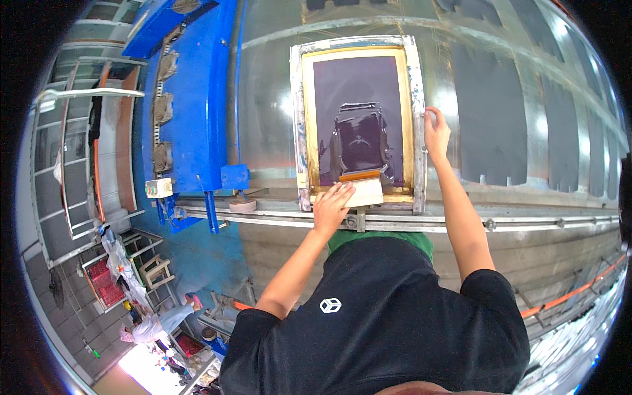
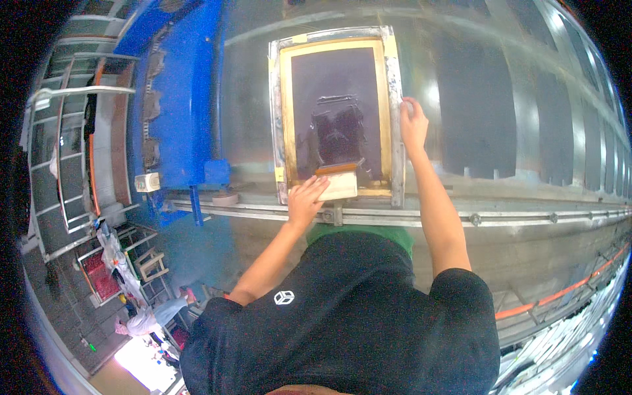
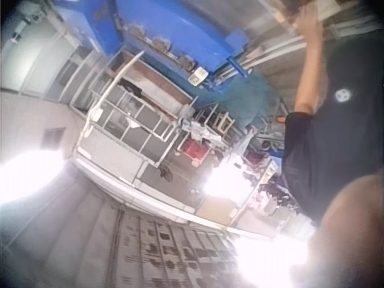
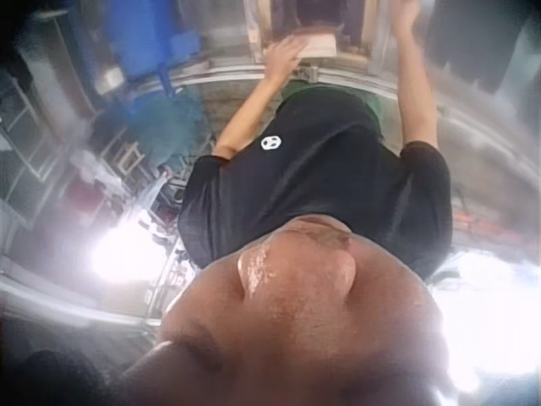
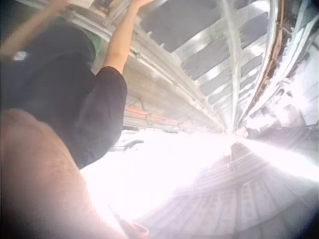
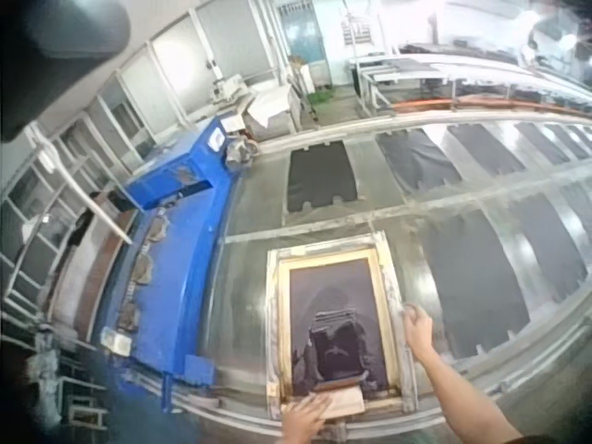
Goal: The person uses a squeegee to spread purple ink across a screen printing frame mounted on a metal stand. They repeatedly pull the ink across the mesh in a consistent motion, ensuring even coverage of the design area. The person briefly lifts the frame to inspect the ink distribution before resuming the spreading process.
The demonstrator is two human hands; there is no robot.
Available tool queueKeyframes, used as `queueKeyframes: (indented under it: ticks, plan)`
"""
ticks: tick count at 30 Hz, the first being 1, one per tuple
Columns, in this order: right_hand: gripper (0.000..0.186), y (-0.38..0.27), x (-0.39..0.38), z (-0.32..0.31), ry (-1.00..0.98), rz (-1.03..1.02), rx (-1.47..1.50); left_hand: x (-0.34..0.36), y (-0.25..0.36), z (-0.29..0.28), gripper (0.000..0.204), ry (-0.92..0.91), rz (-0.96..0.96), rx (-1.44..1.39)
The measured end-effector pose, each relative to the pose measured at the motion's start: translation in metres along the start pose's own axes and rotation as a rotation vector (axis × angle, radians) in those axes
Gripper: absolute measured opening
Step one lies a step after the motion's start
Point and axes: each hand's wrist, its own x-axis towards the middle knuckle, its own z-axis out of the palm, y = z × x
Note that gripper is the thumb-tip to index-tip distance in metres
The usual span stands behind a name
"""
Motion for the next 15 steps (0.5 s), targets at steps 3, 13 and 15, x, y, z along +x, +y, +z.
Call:
queueKeyframes:
  ticks: [3, 13, 15]
  plan:
    - [0.026, 0.009, 0.006, 0.005, 0.076, -0.174, -0.037, -0.005, -0.002, -0.003, 0.066, -0.017, 0.063, 0.076]
    - [0.059, -0.115, -0.032, -0.001, -0.39, -0.755, -0.546, 0.193, -0.044, -0.057, 0.029, -0.139, -0.163, -0.222]
    - [0.049, -0.11, -0.017, 0.026, -0.482, -0.72, -0.677, 0.212, -0.052, -0.054, 0.029, -0.051, -0.025, -0.105]
